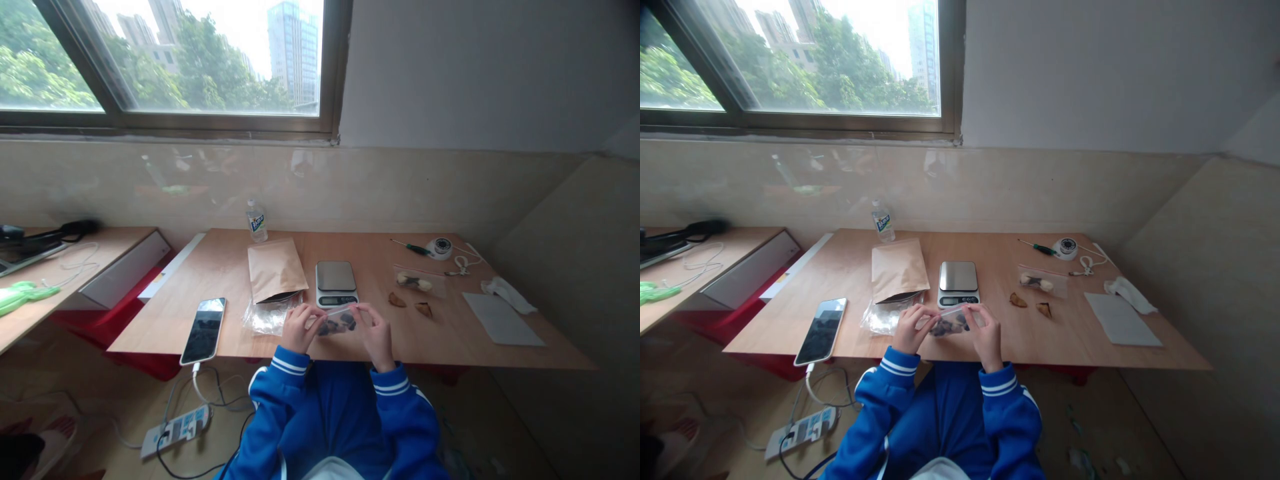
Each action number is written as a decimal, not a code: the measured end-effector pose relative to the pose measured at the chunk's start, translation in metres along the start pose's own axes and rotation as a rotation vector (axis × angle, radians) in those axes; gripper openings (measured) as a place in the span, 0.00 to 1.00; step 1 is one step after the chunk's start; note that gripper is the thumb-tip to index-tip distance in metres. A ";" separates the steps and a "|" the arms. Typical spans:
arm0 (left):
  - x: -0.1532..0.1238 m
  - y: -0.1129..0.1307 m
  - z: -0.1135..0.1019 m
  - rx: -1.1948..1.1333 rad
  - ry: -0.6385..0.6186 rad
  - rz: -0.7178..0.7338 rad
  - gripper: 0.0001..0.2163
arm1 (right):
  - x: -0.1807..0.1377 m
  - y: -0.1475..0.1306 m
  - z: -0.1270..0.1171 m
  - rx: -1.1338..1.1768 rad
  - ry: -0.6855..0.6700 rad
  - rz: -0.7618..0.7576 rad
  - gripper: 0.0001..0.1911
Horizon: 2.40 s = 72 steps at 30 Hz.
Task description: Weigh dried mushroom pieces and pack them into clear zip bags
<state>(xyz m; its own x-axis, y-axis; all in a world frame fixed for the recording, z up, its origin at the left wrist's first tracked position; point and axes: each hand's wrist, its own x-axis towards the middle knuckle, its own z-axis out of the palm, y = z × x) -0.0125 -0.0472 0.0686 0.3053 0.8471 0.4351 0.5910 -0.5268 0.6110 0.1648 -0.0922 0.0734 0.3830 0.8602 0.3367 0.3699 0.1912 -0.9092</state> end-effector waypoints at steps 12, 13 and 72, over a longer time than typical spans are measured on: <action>-0.003 0.001 0.007 -0.034 0.019 0.002 0.07 | -0.003 0.017 0.003 0.111 -0.016 0.114 0.16; -0.004 0.000 0.007 -0.048 0.016 -0.004 0.07 | -0.003 0.018 0.002 0.126 -0.040 0.124 0.16; -0.014 -0.007 0.018 0.186 0.080 0.167 0.09 | -0.015 0.025 0.017 0.130 -0.155 -0.006 0.10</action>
<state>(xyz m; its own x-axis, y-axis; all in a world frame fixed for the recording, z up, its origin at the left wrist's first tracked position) -0.0076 -0.0539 0.0457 0.3544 0.7375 0.5749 0.6666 -0.6304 0.3978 0.1536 -0.0920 0.0419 0.2426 0.9194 0.3095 0.2553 0.2473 -0.9347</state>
